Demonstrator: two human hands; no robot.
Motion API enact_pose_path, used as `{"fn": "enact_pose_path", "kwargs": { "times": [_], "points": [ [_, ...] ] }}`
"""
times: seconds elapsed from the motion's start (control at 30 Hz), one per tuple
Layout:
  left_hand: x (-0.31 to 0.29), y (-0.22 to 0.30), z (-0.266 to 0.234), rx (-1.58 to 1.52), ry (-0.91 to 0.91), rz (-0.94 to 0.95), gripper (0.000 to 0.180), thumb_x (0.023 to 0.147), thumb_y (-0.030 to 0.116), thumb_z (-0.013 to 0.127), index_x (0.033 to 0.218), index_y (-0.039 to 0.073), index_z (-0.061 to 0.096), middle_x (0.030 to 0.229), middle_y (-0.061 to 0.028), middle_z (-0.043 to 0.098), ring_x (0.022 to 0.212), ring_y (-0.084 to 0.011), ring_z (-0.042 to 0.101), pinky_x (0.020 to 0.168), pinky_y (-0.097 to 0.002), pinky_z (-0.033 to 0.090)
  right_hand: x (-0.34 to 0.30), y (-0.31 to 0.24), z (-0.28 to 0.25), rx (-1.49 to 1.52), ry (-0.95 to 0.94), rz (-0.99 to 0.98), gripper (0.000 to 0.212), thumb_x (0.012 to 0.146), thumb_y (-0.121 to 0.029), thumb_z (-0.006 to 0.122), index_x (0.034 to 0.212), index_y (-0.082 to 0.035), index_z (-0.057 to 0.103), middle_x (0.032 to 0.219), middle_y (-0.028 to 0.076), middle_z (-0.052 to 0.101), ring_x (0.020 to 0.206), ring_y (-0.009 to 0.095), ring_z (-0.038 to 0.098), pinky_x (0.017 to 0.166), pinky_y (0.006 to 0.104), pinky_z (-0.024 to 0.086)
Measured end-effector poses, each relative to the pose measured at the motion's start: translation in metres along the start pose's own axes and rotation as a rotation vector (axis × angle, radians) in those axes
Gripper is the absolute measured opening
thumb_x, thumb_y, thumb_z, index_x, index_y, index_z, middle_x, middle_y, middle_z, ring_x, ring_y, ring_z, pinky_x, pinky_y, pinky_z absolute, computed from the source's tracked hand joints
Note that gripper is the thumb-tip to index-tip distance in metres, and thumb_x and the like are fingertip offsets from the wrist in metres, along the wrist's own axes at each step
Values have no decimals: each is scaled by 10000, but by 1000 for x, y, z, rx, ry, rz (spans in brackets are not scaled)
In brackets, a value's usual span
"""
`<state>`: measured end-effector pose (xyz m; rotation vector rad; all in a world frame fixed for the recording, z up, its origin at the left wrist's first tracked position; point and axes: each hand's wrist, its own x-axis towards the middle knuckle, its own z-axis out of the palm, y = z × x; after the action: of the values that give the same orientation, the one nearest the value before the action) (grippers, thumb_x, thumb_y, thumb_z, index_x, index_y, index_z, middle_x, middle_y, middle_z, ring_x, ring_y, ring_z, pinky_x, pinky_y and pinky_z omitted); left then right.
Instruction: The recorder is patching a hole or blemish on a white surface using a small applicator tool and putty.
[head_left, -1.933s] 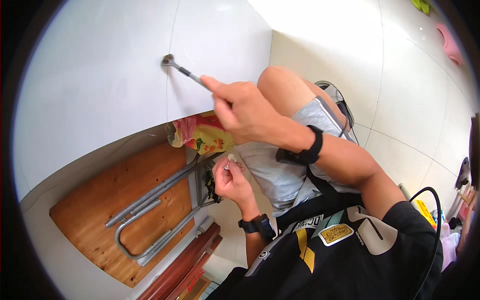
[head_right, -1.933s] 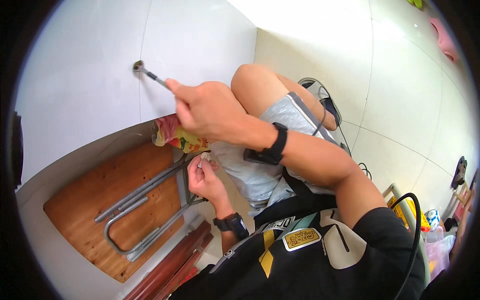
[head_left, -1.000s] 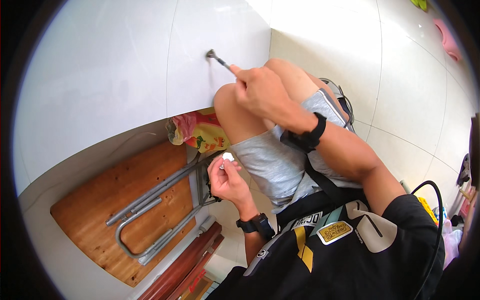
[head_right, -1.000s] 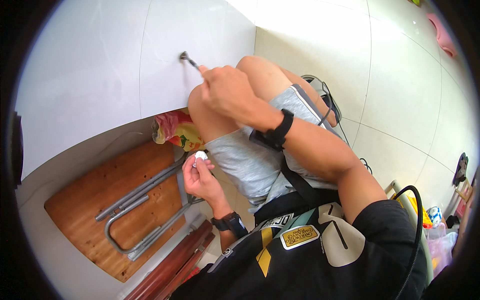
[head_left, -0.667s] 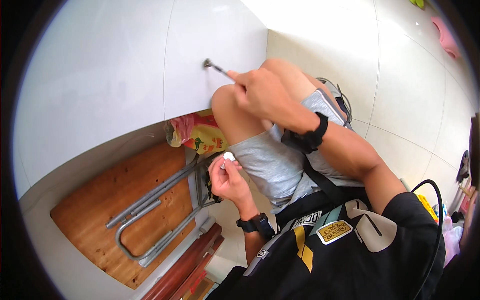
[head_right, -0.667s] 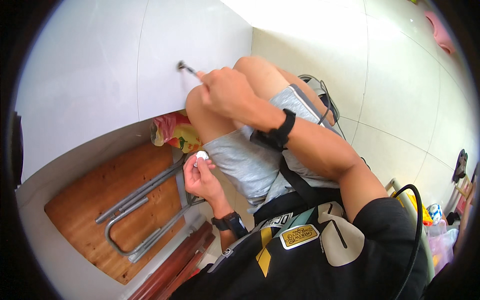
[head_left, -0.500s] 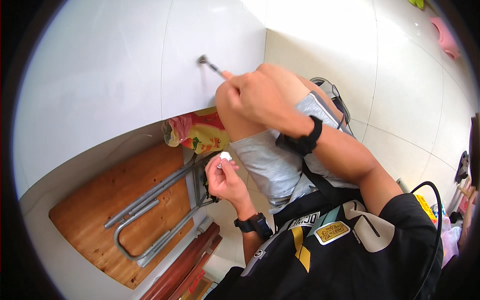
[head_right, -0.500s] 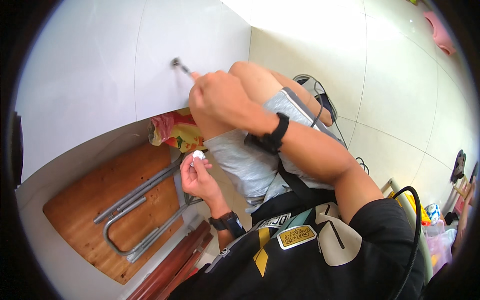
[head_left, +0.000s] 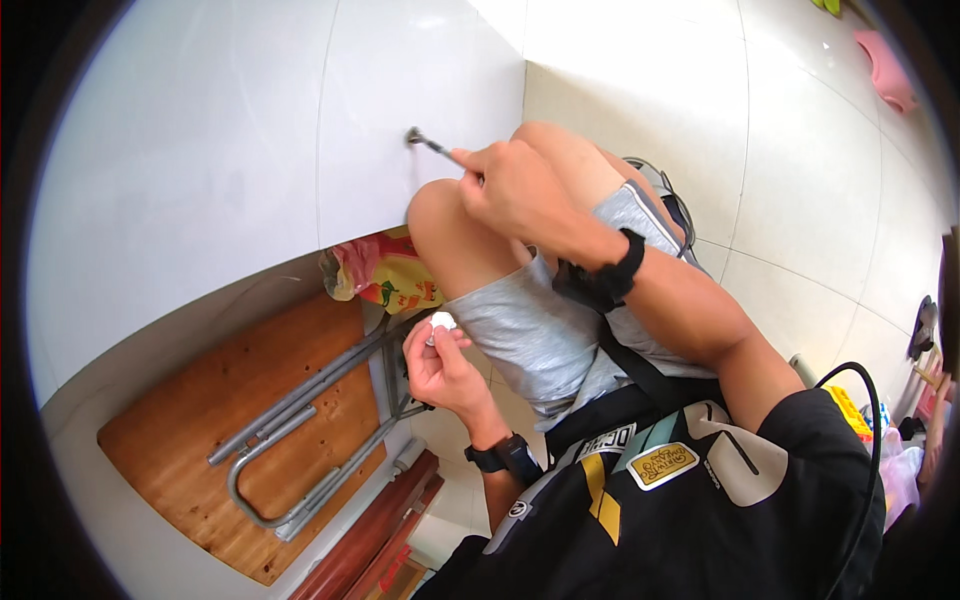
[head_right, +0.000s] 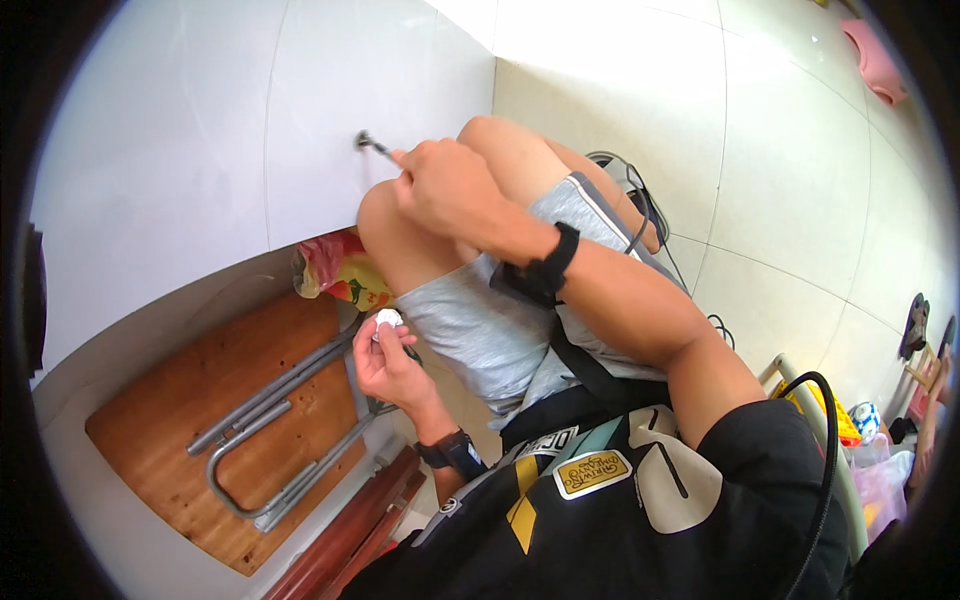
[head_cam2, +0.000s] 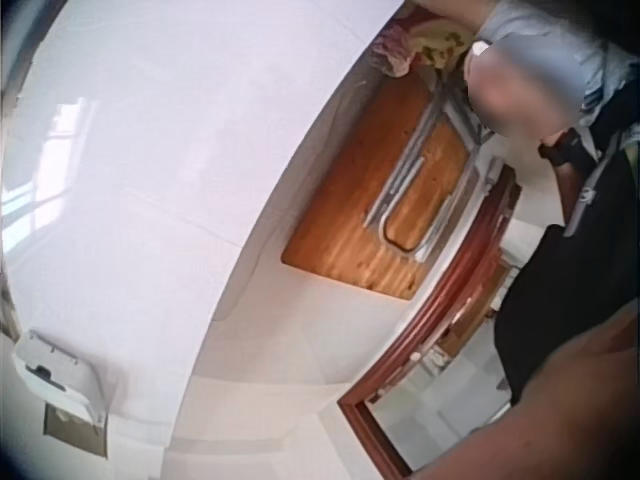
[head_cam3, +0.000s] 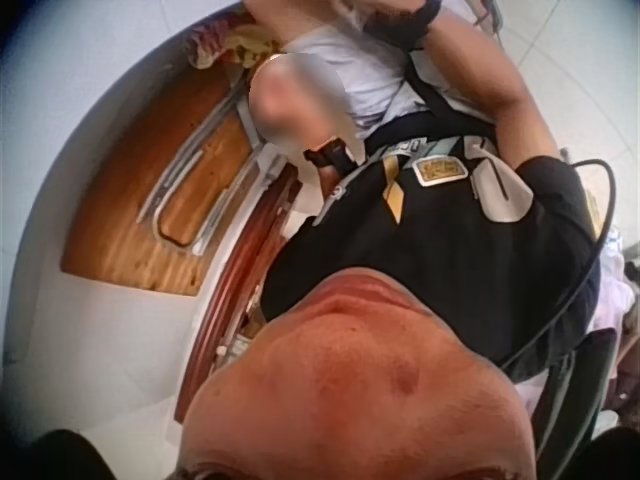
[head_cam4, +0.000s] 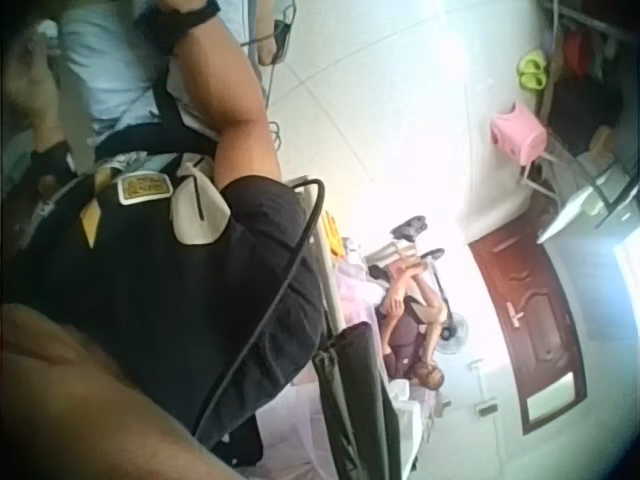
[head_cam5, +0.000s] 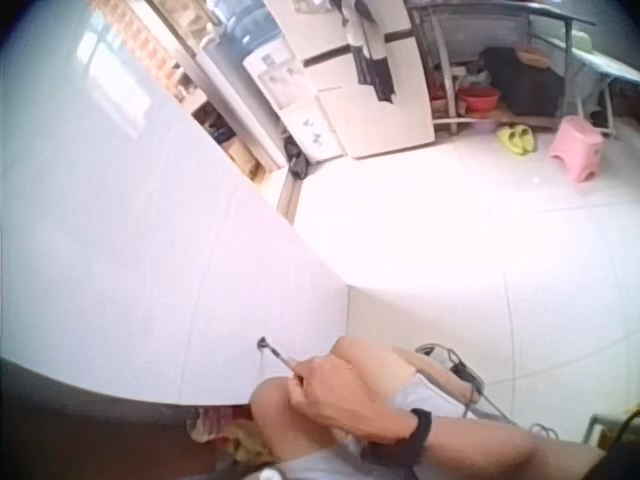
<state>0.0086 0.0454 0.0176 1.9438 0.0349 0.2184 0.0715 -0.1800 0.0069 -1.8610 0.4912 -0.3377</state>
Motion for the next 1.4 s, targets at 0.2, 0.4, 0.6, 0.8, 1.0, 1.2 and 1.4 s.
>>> {"fn": "enact_pose_path", "kwargs": {
  "times": [0.2,0.4,0.6,0.8,1.0,1.2,1.4],
  "points": [
    [-1,21,-6,-17,0,18,97,950,-37,600,1028,-68,647,1110,-159,674,734,-168,666,588,-272,568,-5,-5,13,11,3,-89,320,855,-110,585,1099,5,756,695,277,636,581,404,627,595,459,514],
    [-4,39,11,-134,-53,106,116,938,-58,598,1044,-58,645,1122,-178,660,729,-180,663,580,-271,565,7,25,22,-59,-128,-27,335,843,-101,565,1094,15,753,733,305,652,645,419,671,677,446,558],
    [10,54,17,-121,-37,299,131,952,-34,580,1066,-65,636,1117,-186,665,727,-171,632,583,-273,534,16,35,23,83,-177,31,358,871,-140,573,1146,18,739,645,211,668,528,250,632,591,389,529],
    [48,102,24,-158,10,567,92,928,-61,628,1014,-73,659,1072,-173,689,713,-153,645,587,-252,554,39,54,-2,204,-143,13,402,869,-194,587,1181,19,724,660,128,664,600,164,608,611,339,509],
    [75,140,50,-248,-41,732,113,918,-29,675,1025,-55,701,916,-109,717,697,-122,659,608,-237,558,44,77,-44,106,-137,-36,397,894,-258,610,1177,-13,742,749,68,679,675,130,600,640,308,501],
    [93,134,83,-300,-231,726,140,913,-16,710,1043,-68,718,863,-99,731,754,-137,702,639,-247,579,45,75,-88,27,-103,-103,408,891,-278,623,1188,-28,749,740,79,675,661,159,603,646,322,505],
    [117,85,105,89,-324,837,133,911,46,723,1040,35,755,760,3,684,671,-51,626,609,-205,508,49,52,-110,-178,-91,-304,390,908,-255,603,1187,-27,750,681,92,646,592,158,556,592,327,468]
  ]
}}
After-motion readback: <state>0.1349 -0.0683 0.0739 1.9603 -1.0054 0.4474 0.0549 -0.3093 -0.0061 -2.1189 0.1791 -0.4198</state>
